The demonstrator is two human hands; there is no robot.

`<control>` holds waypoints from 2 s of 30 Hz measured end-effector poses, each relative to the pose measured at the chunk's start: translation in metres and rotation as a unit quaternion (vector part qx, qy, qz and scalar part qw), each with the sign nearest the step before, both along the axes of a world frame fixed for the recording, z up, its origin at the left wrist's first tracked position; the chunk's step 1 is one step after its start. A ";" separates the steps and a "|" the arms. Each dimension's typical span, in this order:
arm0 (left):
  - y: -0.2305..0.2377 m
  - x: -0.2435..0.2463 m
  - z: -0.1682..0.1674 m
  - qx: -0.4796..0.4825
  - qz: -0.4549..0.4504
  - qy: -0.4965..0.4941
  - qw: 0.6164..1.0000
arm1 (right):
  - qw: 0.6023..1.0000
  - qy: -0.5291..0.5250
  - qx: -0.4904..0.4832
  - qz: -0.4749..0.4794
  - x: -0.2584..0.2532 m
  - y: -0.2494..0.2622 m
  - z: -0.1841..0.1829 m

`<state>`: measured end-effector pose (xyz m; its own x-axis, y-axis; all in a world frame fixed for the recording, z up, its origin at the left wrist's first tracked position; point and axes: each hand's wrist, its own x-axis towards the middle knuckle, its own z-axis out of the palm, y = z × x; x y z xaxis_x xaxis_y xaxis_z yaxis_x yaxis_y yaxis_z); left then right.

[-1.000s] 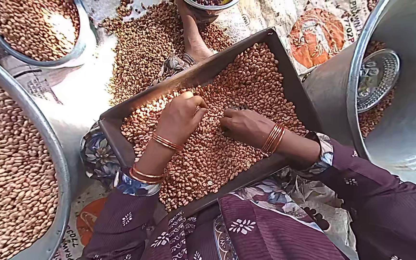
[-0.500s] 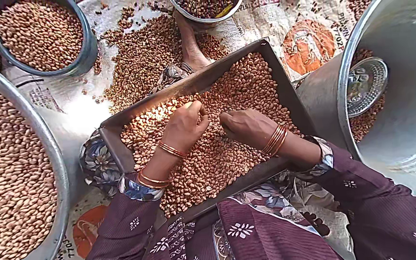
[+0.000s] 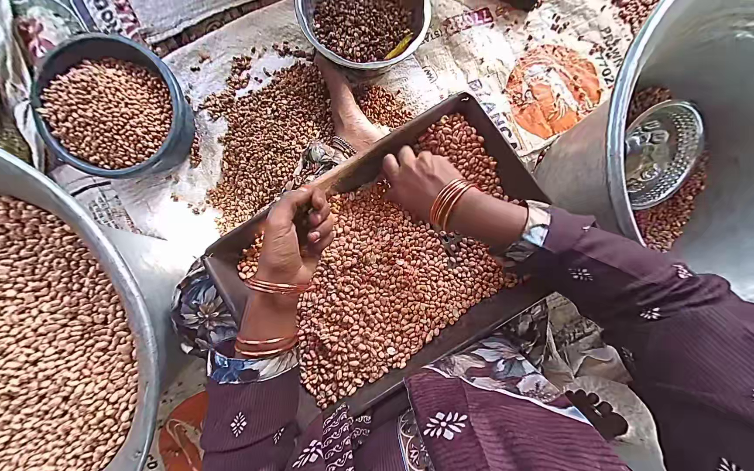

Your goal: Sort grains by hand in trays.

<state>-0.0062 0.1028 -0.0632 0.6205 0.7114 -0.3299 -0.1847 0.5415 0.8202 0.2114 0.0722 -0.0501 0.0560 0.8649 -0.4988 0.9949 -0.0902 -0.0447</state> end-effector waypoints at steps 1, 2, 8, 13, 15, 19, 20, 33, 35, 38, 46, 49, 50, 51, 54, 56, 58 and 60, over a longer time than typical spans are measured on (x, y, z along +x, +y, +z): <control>0.002 -0.004 0.001 0.005 0.023 0.000 1.000 | 0.998 0.053 0.005 0.039 -0.006 -0.002 -0.001; 0.004 -0.008 0.000 0.013 0.042 0.000 0.999 | 0.987 0.130 0.025 0.088 -0.008 -0.004 0.000; 0.009 -0.020 0.000 0.095 0.101 0.061 0.989 | 0.984 0.087 0.145 0.051 0.009 -0.009 0.026; 0.007 -0.013 -0.002 0.191 0.069 0.135 0.970 | 0.996 0.031 -0.076 -0.019 0.018 -0.027 0.013; 0.007 -0.009 -0.005 0.252 0.045 0.174 0.951 | 0.964 0.240 -0.072 0.083 0.023 -0.040 0.011; -0.001 -0.011 -0.004 0.361 -0.029 0.263 0.894 | 0.912 0.391 0.075 0.098 0.023 -0.042 0.023; -0.003 -0.013 -0.002 0.366 -0.043 0.282 0.886 | 0.939 0.317 0.104 0.088 0.026 -0.041 0.026; -0.012 -0.005 0.003 0.328 -0.085 0.280 0.898 | 0.931 0.331 -0.036 0.152 0.032 -0.076 0.016; -0.011 0.000 0.006 0.347 -0.092 0.299 0.884 | 0.953 0.272 0.044 0.129 0.034 -0.061 0.027; -0.007 0.008 0.010 0.393 -0.098 0.357 0.842 | 0.962 0.196 0.154 0.111 0.039 -0.030 0.019; -0.005 0.003 -0.006 0.505 -0.078 0.450 0.733 | 0.937 0.201 0.237 0.159 0.016 -0.003 -0.044; -0.004 -0.002 -0.007 0.512 -0.077 0.430 0.740 | 0.951 0.205 0.187 0.134 0.020 -0.002 -0.034; -0.003 -0.003 -0.006 0.514 -0.083 0.418 0.744 | 0.955 0.210 0.175 0.117 0.024 -0.002 -0.030; -0.002 -0.004 -0.006 0.516 -0.086 0.409 0.748 | 0.956 0.216 0.171 0.099 0.028 -0.002 -0.024; -0.004 -0.002 -0.008 0.512 -0.087 0.405 0.752 | 0.956 0.205 0.200 0.063 0.046 -0.004 -0.008; -0.006 0.000 -0.010 0.513 -0.087 0.399 0.755 | 0.954 0.191 0.227 0.052 0.059 -0.007 -0.002; -0.007 0.001 -0.010 0.504 -0.086 0.391 0.765 | 0.957 0.171 0.232 0.041 0.068 -0.011 0.004; -0.007 0.003 -0.011 0.502 -0.079 0.382 0.772 | 0.965 0.154 0.210 0.024 0.071 -0.014 0.009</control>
<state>-0.0034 0.0954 -0.0739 0.6221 0.7825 0.0260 0.5645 -0.4713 0.6777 0.2823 0.0577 -0.0414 -0.0847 0.9923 -0.0900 0.9315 0.0468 -0.3608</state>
